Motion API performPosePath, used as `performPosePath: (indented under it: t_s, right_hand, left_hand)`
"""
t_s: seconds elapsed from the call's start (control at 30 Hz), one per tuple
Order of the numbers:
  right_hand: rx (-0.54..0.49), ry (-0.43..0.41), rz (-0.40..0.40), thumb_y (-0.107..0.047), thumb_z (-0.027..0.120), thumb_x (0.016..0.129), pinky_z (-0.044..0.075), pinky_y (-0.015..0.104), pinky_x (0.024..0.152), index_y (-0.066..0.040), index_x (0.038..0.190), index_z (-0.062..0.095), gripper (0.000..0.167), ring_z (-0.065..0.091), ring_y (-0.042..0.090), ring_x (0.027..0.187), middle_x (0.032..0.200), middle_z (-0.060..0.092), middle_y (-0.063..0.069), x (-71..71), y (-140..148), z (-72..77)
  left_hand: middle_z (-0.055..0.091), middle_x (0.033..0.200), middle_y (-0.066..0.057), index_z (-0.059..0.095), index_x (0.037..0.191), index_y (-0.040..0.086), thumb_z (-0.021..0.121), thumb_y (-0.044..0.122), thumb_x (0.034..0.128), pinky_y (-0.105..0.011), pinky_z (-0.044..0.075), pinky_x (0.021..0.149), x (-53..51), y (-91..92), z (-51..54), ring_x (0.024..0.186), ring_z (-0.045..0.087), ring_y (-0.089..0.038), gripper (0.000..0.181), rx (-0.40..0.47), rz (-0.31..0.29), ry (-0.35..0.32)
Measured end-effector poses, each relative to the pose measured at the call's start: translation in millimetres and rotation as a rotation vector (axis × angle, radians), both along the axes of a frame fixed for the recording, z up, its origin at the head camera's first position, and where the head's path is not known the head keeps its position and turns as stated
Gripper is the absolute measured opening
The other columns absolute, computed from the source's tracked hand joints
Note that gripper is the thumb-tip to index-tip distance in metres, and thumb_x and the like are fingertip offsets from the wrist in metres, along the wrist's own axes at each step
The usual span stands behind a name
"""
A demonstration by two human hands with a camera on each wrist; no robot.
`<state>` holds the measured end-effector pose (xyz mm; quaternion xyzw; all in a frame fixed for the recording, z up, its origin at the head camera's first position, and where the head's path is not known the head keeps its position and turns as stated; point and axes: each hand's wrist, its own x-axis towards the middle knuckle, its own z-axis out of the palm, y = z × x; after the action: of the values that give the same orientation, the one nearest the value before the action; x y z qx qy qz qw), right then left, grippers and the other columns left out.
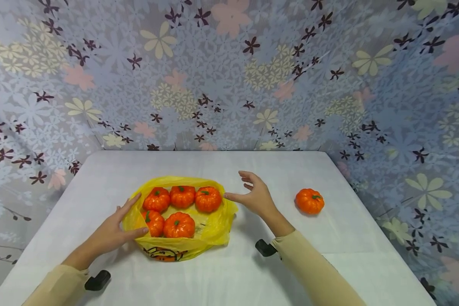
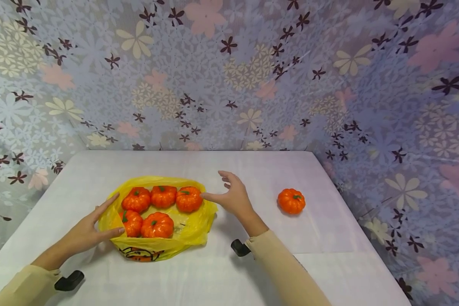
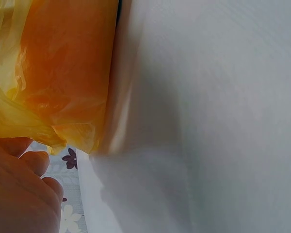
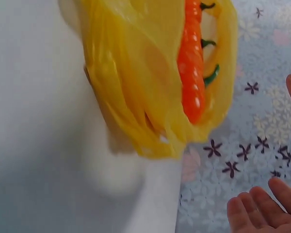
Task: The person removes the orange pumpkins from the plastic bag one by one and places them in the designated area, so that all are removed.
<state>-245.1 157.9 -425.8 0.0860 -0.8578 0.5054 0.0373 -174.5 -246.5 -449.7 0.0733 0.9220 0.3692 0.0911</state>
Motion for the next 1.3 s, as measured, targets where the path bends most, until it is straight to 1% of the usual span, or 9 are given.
performPosePath:
  t_s: [0.17,0.27,0.37,0.43,0.6,0.83,1.1,1.2,1.3]
  right_hand:
    - [-0.050,-0.021,0.028,-0.040,0.093,0.070,0.045,0.045,0.108,-0.009,0.141,0.055,0.086,0.053,0.031,0.128,0.142,0.055,0.008,3.1,-15,-7.8]
    - [-0.063,-0.011,0.053,-0.037,0.093,0.071,0.045,0.043,0.107,-0.007,0.140,0.056,0.083,0.054,0.031,0.127,0.141,0.056,0.009,4.9,-23,-10.2]
    - [-0.065,0.000,0.071,-0.033,0.092,0.073,0.046,0.042,0.106,-0.005,0.138,0.057,0.079,0.055,0.033,0.127,0.139,0.057,0.011,5.0,-30,-13.9]
    - [-0.076,-0.011,0.082,-0.031,0.092,0.074,0.046,0.043,0.107,-0.004,0.138,0.057,0.077,0.054,0.035,0.127,0.139,0.057,0.013,5.3,-34,-16.0]
    - [-0.080,-0.053,0.096,-0.030,0.091,0.076,0.046,0.042,0.106,-0.003,0.137,0.057,0.075,0.055,0.030,0.125,0.137,0.058,0.013,6.9,-42,-19.4]
    - [-0.072,-0.069,0.084,-0.029,0.091,0.076,0.046,0.039,0.107,-0.004,0.137,0.057,0.075,0.054,0.027,0.127,0.138,0.058,0.010,4.1,-48,-24.4]
    - [-0.035,-0.109,0.054,-0.034,0.092,0.074,0.047,0.043,0.105,-0.007,0.140,0.056,0.080,0.055,0.032,0.127,0.141,0.056,0.010,1.2,-52,-32.4]
    - [-0.021,-0.101,0.050,-0.035,0.092,0.073,0.047,0.044,0.105,-0.007,0.141,0.055,0.083,0.055,0.033,0.126,0.141,0.056,0.011,0.4,-55,-35.9]
    - [0.000,-0.072,0.053,-0.036,0.092,0.073,0.047,0.044,0.105,-0.005,0.141,0.054,0.084,0.054,0.034,0.125,0.141,0.055,0.013,-0.9,-57,-38.3]
  left_hand:
    - [0.008,0.162,-0.031,0.011,0.163,0.033,0.075,0.051,0.0857,-0.086,0.014,0.097,1.2,-0.5,-0.3,0.139,0.004,-0.067,0.102,0.009,0.003,0.002]
    - [0.008,0.163,-0.030,0.011,0.163,0.034,0.075,0.052,0.0858,-0.085,0.014,0.098,1.0,-1.1,-0.6,0.139,0.003,-0.067,0.102,0.009,0.002,0.002]
    - [0.007,0.163,-0.030,0.011,0.163,0.034,0.075,0.052,0.0860,-0.085,0.014,0.098,0.9,-1.4,-0.2,0.139,0.003,-0.067,0.102,0.007,0.004,-0.002]
    - [0.007,0.163,-0.030,0.011,0.163,0.034,0.075,0.052,0.0861,-0.085,0.013,0.098,1.3,-1.3,0.3,0.139,0.003,-0.067,0.102,0.011,0.005,-0.005]
    - [0.006,0.162,-0.032,0.012,0.163,0.031,0.075,0.051,0.0862,-0.085,0.013,0.098,3.7,0.2,2.0,0.139,0.002,-0.067,0.102,0.020,0.005,-0.005]
    - [0.008,0.162,-0.032,0.012,0.164,0.031,0.075,0.052,0.0860,-0.084,0.014,0.099,1.9,-1.0,1.2,0.139,0.004,-0.067,0.102,0.006,0.006,0.008]
    - [0.008,0.163,-0.031,0.012,0.163,0.032,0.074,0.054,0.0856,-0.084,0.014,0.099,0.0,-1.6,-2.2,0.140,0.004,-0.066,0.102,-0.003,0.012,-0.006]
    - [0.008,0.162,-0.031,0.013,0.163,0.031,0.075,0.053,0.0854,-0.084,0.013,0.100,0.2,-1.9,-1.9,0.140,0.003,-0.066,0.102,0.008,0.007,0.004]
    - [0.009,0.162,-0.031,0.014,0.163,0.031,0.075,0.052,0.0854,-0.083,0.012,0.101,0.6,-2.0,-1.1,0.140,0.004,-0.066,0.101,0.014,0.002,0.016]
